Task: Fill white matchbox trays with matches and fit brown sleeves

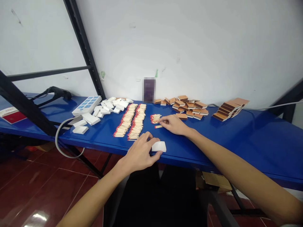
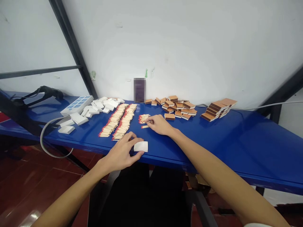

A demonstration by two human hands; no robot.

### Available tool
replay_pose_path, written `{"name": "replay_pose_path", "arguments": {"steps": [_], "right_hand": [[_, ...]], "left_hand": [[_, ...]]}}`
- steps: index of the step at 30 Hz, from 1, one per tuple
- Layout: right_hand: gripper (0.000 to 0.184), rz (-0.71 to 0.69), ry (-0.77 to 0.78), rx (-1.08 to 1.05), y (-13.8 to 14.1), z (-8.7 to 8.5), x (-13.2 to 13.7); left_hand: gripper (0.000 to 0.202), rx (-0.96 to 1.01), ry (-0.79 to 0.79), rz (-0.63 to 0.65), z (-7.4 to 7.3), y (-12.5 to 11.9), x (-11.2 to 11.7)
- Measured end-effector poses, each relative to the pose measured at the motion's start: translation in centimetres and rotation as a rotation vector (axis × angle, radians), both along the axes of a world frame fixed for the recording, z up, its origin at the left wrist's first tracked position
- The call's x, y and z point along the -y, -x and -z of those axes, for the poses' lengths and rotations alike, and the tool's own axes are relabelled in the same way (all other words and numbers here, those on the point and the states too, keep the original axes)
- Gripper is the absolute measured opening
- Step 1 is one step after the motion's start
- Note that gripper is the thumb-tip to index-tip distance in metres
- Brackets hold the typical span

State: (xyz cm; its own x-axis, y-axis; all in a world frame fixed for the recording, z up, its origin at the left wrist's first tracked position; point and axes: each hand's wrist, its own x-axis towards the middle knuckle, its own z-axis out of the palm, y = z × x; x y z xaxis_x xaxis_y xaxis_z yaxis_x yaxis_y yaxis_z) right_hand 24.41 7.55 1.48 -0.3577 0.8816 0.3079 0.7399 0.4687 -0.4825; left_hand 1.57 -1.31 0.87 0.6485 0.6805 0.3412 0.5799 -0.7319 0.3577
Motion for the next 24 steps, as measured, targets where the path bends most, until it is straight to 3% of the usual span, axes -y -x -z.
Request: {"name": "replay_pose_path", "arguments": {"steps": [24], "right_hand": [[0.031,-0.019,-0.008,0.022,-0.01,0.15,-0.19]], "left_hand": [[0.035,-0.017,-0.035,0.011,0.03,-0.05,0.0]]}}
